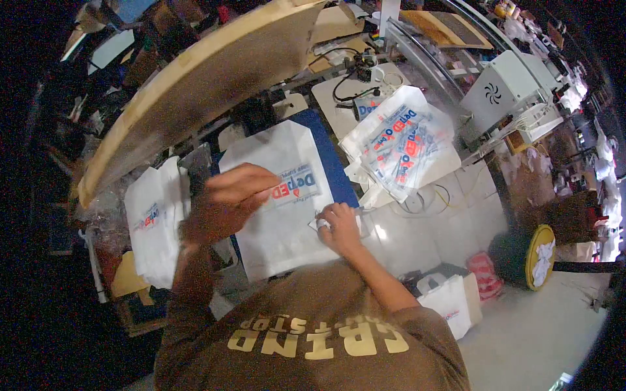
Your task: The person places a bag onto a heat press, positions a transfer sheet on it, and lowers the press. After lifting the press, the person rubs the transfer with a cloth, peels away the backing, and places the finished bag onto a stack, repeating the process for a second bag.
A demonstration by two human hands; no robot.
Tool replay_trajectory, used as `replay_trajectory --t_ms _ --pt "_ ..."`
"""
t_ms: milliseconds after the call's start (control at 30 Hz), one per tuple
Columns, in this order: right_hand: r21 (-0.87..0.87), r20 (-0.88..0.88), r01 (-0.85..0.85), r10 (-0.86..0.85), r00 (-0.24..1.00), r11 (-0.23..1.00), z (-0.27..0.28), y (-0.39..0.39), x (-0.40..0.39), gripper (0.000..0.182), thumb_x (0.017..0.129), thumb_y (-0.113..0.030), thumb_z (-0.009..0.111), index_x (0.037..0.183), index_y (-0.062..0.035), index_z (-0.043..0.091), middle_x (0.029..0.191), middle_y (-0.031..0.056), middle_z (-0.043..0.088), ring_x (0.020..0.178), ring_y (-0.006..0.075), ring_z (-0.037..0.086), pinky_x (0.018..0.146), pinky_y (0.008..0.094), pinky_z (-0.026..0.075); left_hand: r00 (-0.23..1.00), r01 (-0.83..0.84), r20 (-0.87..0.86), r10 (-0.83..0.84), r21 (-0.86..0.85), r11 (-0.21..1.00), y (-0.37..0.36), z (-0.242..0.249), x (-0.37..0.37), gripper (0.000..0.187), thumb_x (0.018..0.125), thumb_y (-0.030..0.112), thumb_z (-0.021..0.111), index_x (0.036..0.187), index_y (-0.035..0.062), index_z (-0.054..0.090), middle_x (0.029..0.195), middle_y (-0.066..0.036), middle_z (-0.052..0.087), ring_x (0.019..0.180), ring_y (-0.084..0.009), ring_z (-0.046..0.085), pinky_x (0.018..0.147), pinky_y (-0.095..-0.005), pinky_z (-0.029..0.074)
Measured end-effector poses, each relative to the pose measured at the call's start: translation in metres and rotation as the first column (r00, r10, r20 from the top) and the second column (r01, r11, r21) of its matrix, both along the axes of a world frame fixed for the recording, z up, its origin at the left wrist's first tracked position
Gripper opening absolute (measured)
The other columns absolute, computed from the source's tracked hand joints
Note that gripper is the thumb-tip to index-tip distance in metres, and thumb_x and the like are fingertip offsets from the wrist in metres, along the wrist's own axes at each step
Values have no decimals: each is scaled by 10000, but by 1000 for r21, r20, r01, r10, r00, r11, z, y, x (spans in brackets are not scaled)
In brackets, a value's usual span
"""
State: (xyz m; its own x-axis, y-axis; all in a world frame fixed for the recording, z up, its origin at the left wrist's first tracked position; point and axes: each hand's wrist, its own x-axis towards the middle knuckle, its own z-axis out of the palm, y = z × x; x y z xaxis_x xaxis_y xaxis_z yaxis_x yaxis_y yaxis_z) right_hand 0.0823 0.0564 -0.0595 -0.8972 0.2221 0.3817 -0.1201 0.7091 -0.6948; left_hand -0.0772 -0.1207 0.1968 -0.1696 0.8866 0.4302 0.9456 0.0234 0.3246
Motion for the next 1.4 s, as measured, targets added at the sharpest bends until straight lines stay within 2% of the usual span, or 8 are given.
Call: replay_trajectory --t_ms 67,200,333,467,667,900,1067,1400 --pt "-20 -13 -5 5 1000 1000 2 0 -1 214 723 -149 701 934 -140 728 1037 51 635 994 302 556 836 450 413 973 -52 227 37 58 997 -5 52 16 163 911 51 692 1054 -11 740 1024 -156 731 907 -299 716 813 -380 583" --pt "-25 -6 -42 42 999 999 14 4 1 206 755 -131 680 948 -89 741 1003 86 634 956 298 558 842 424 401 977 -176 131 170 31 984 10 98 14 173 924 77 694 1063 -5 757 1082 -160 742 889 -304 726 812 -354 577" --pt "-30 7 -60 60 998 998 17 13 -5 161 745 -168 709 898 -126 735 940 95 640 945 322 606 809 470 454 845 -106 461 271 -352 930 31 -41 -55 322 929 125 696 1228 7 717 1146 -190 710 1048 -306 710 950 -374 562" --pt "-165 -38 0 -6 999 986 28 25 -14 180 792 -242 739 838 -68 741 831 150 653 824 379 645 724 491 502 922 -269 197 332 -289 919 39 -208 -84 593 832 145 778 1395 54 618 1285 -181 611 1197 -366 601 1070 -440 477" --pt "-34 129 85 -80 988 996 56 60 -41 433 890 -432 743 788 -11 740 763 181 631 741 405 638 682 488 504 867 -408 177 465 -284 868 50 -203 -67 405 784 104 804 1177 81 706 1129 -132 601 1162 -347 551 1043 -395 447" --pt "48 68 -84 81 994 995 47 78 -82 284 873 -232 718 1116 -92 759 1167 182 613 1009 381 648 853 456 531 740 -446 498 452 -140 884 12 -205 -43 114 792 30 770 902 48 746 1100 -117 671 1048 -337 656 951 -417 530" --pt "110 47 -180 175 983 978 39 66 -105 322 861 -231 734 1167 -139 765 1385 178 582 1112 396 663 942 453 557 862 -493 210 461 143 858 -18 -227 1 46 810 -5 723 850 4 702 995 -127 684 913 -331 676 834 -432 555" --pt "150 170 -103 77 982 983 42 58 -104 452 785 -392 857 1154 -151 759 1429 155 566 1123 361 667 917 454 551 840 -534 201 503 143 834 -43 -245 21 146 770 -41 718 865 61 677 991 -93 680 927 -328 667 841 -444 548"
